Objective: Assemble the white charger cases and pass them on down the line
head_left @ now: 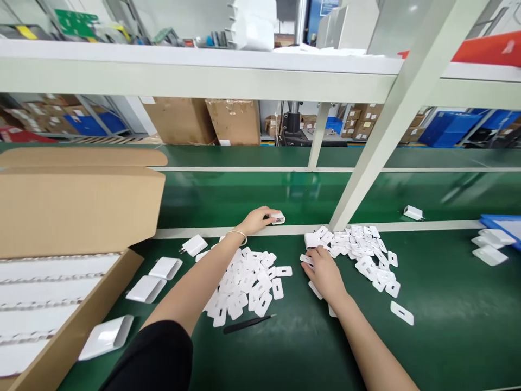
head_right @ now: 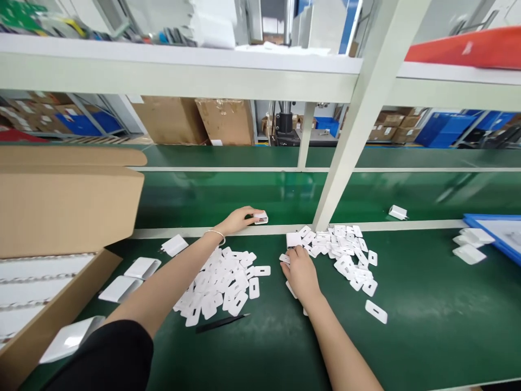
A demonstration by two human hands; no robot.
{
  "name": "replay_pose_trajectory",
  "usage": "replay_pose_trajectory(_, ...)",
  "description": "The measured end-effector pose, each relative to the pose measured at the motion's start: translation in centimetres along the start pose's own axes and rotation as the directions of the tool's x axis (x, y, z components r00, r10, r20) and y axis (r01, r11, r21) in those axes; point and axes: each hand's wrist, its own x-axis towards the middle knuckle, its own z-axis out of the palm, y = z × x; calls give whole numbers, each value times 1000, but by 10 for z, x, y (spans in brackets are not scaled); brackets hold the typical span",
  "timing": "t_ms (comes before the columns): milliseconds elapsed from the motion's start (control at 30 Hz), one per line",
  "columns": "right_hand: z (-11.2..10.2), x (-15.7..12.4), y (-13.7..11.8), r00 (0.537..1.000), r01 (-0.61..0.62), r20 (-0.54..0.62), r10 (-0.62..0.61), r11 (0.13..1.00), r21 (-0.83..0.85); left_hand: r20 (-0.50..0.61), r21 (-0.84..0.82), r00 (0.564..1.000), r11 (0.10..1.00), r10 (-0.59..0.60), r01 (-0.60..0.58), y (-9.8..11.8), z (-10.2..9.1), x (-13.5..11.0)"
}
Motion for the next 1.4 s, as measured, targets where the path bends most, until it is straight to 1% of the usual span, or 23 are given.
replay_pose_trajectory(67,-1,2,1,1000,-5,-6,5,1000,-1,-21,-94,1000,995,-22,20,8,3,-10)
replay_pose_trajectory(133,-2,2,0,1000,-4,-10,4,1000,6,-16,-193,999,981,-39,35,20,3,-27)
replay_pose_trajectory(267,-6,1,-9,1000,0,-30,1,999,38,-14,-369,997,927,-76,65,53,-5,-80)
replay_pose_trajectory(367,-11,-3,-20,998,-15,-64,20,997,73,-41,-545,990,834,-132,88,79,-15,-121)
replay_pose_trajectory(433,-17,-6,-28,995,-17,-93,33,985,174,-54,-609,986,788,-158,93,93,-20,-144)
replay_pose_trajectory(500,-22,-9,-36,992,-5,-114,46,943,334,-63,-658,979,746,-192,104,100,-21,-165)
replay_pose_trajectory(567,-26,-12,-45,991,-22,-106,86,865,501,-60,-717,972,687,-227,116,102,-16,-182)
replay_pose_trajectory(600,-27,-13,-49,989,-49,-87,121,813,581,-51,-755,969,644,-241,121,101,-11,-189)
replay_pose_trajectory(633,-28,-14,-53,985,-82,-60,161,746,661,-36,-797,966,591,-257,127,99,-5,-196)
replay_pose_trajectory(700,-29,-17,-61,975,-146,19,220,577,804,-7,-877,955,461,-296,137,93,13,-206)
replay_pose_trajectory(733,-29,-17,-64,972,-168,63,224,489,856,2,-906,948,401,-318,136,89,24,-210)
replay_pose_trajectory(767,-29,-18,-67,972,-185,104,212,410,893,0,-924,941,360,-339,130,86,34,-213)
replay_pose_trajectory(800,-29,-19,-69,972,-198,137,193,344,918,-9,-931,935,345,-355,122,82,44,-215)
replay_pose_trajectory(833,-29,-19,-71,971,-211,166,172,291,933,-29,-927,931,357,-365,111,79,52,-216)
replay_pose_trajectory(900,-29,-19,-74,969,-230,202,145,220,948,-75,-894,930,437,-361,97,75,64,-219)
replay_pose_trajectory(1000,-27,-19,-76,966,-244,222,131,181,953,-109,-812,939,574,-326,105,71,69,-223)
replay_pose_trajectory(1133,-23,-20,-80,966,-248,232,110,162,955,-127,-690,941,710,-312,143,72,65,-228)
replay_pose_trajectory(1233,-21,-21,-84,966,-255,246,74,154,955,-142,-590,958,799,-249,120,75,64,-230)
replay_pose_trajectory(1300,-19,-23,-87,968,-252,246,55,177,951,-138,-543,968,833,-209,102,78,65,-230)
replay_pose_trajectory(1400,-15,-26,-92,978,-208,202,47,245,947,-133,-514,972,852,-194,100,81,68,-229)
